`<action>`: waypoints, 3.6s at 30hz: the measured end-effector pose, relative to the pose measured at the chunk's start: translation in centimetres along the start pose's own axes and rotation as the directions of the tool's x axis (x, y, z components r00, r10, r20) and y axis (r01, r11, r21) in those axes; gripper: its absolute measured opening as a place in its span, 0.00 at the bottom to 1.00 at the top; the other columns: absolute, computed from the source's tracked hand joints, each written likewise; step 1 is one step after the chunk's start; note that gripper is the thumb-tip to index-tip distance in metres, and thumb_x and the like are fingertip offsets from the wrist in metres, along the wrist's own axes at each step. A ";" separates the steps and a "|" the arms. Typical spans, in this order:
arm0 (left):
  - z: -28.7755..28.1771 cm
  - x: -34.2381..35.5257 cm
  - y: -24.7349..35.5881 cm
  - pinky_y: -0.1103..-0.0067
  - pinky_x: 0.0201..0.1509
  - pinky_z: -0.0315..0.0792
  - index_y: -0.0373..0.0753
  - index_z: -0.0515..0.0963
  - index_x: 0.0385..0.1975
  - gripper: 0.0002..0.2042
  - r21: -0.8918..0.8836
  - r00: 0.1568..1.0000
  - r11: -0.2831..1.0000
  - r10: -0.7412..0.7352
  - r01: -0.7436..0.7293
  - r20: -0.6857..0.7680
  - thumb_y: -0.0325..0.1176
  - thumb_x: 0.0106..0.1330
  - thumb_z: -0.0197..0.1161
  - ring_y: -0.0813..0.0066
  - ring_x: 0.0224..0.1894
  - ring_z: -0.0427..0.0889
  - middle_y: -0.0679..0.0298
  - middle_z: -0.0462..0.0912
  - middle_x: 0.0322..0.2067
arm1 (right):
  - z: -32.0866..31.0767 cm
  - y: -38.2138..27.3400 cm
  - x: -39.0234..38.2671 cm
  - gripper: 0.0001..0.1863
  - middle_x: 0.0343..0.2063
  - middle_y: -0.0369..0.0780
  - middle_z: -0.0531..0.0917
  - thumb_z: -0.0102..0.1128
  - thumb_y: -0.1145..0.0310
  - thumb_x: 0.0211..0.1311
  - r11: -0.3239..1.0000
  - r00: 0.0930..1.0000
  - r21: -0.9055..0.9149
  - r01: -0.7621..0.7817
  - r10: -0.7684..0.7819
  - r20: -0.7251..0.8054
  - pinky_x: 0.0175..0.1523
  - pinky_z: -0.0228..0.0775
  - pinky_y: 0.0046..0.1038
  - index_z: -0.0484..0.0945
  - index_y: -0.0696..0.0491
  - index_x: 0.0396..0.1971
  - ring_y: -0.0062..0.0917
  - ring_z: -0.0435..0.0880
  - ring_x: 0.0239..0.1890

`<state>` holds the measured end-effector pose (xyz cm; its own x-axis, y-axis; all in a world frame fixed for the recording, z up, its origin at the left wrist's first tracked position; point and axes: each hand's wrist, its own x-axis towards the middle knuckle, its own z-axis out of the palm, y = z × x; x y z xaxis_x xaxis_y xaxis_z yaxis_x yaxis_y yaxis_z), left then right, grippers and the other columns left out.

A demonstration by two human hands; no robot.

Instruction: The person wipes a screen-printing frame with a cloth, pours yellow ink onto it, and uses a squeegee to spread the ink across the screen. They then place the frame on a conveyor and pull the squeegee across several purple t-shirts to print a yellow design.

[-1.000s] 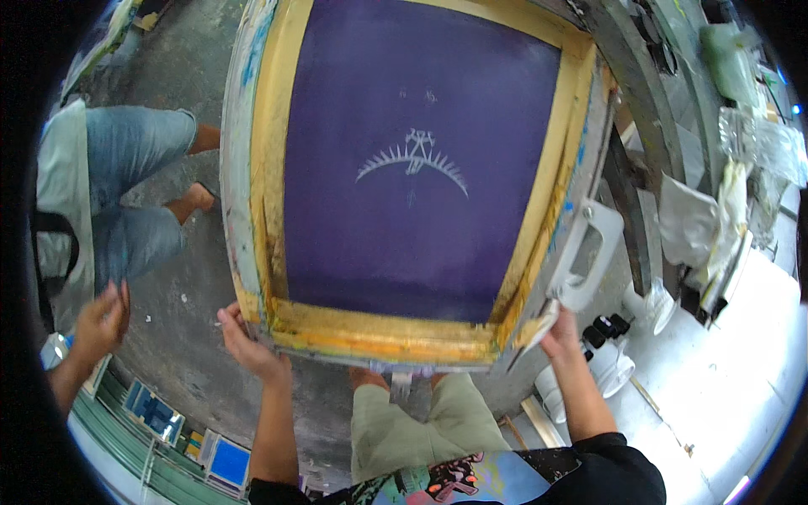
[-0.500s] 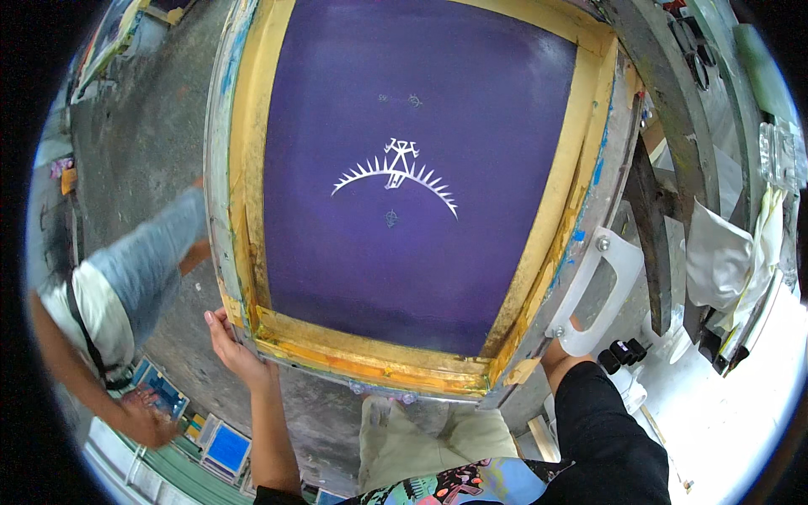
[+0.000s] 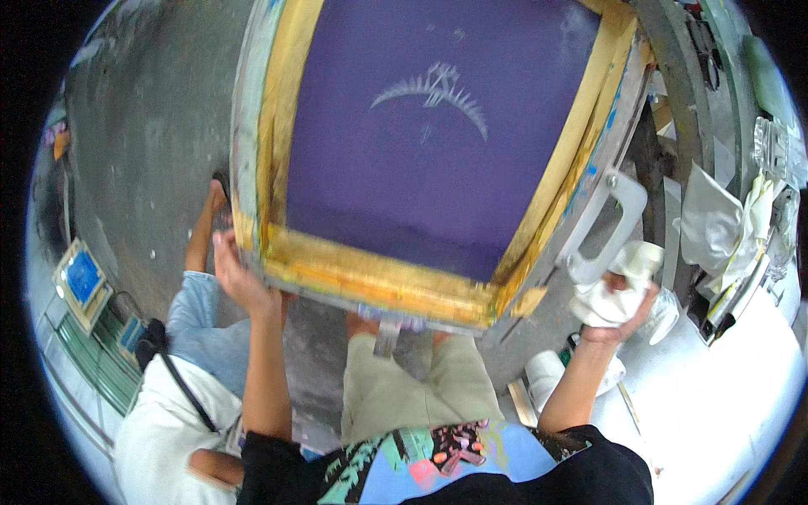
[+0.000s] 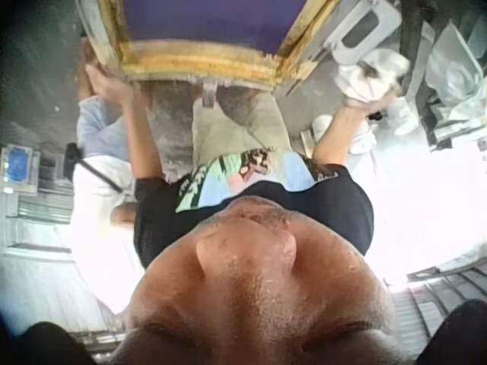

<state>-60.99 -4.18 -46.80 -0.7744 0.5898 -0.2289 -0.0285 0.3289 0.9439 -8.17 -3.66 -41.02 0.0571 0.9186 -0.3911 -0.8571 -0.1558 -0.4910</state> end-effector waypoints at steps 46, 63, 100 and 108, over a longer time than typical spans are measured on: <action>0.1 1.9 0.3 0.57 0.56 0.72 0.36 0.79 0.52 0.24 0.239 0.982 0.971 -0.069 0.025 0.177 0.52 0.81 0.45 0.39 0.54 0.81 0.43 0.84 0.50 | 23.8 7.7 -2.8 0.16 0.33 0.47 0.90 0.65 0.69 0.52 -0.804 0.771 -0.417 0.424 0.562 -0.300 0.48 0.81 0.37 0.90 0.52 0.42 0.40 0.90 0.41; -29.1 6.3 -4.3 0.72 0.27 0.67 0.47 0.74 0.56 0.26 0.353 0.629 0.636 -0.763 0.686 0.152 0.63 0.76 0.46 0.70 0.27 0.75 0.63 0.82 0.35 | 30.2 -15.6 -10.5 0.25 0.46 0.40 0.86 0.64 0.73 0.60 -0.015 0.941 -0.998 0.069 -0.330 0.070 0.58 0.72 0.27 0.76 0.57 0.58 0.22 0.82 0.48; -17.1 14.3 12.1 0.82 0.25 0.71 0.41 0.78 0.47 0.10 0.487 0.829 0.862 -0.370 0.139 0.420 0.39 0.76 0.59 0.82 0.25 0.80 0.66 0.85 0.30 | 51.9 -4.3 13.5 0.22 0.50 0.43 0.81 0.65 0.70 0.66 -0.061 0.432 -0.644 0.762 -0.694 0.577 0.59 0.74 0.32 0.77 0.54 0.60 0.31 0.82 0.53; 9.3 27.2 22.1 0.82 0.32 0.72 0.34 0.81 0.41 0.11 0.047 0.616 0.992 0.034 -0.115 0.787 0.37 0.75 0.63 0.81 0.30 0.80 0.64 0.85 0.32 | 72.2 -0.6 32.1 0.47 0.53 0.57 0.80 0.76 0.42 0.57 -0.201 0.296 -0.675 0.710 -0.785 0.545 0.57 0.74 0.48 0.65 0.60 0.64 0.53 0.82 0.54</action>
<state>-76.76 25.96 -34.41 0.0197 0.9549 -0.2963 0.0910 0.2934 0.9516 -42.81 52.17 2.92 0.4107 0.5918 0.6936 0.5579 0.4386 -0.7045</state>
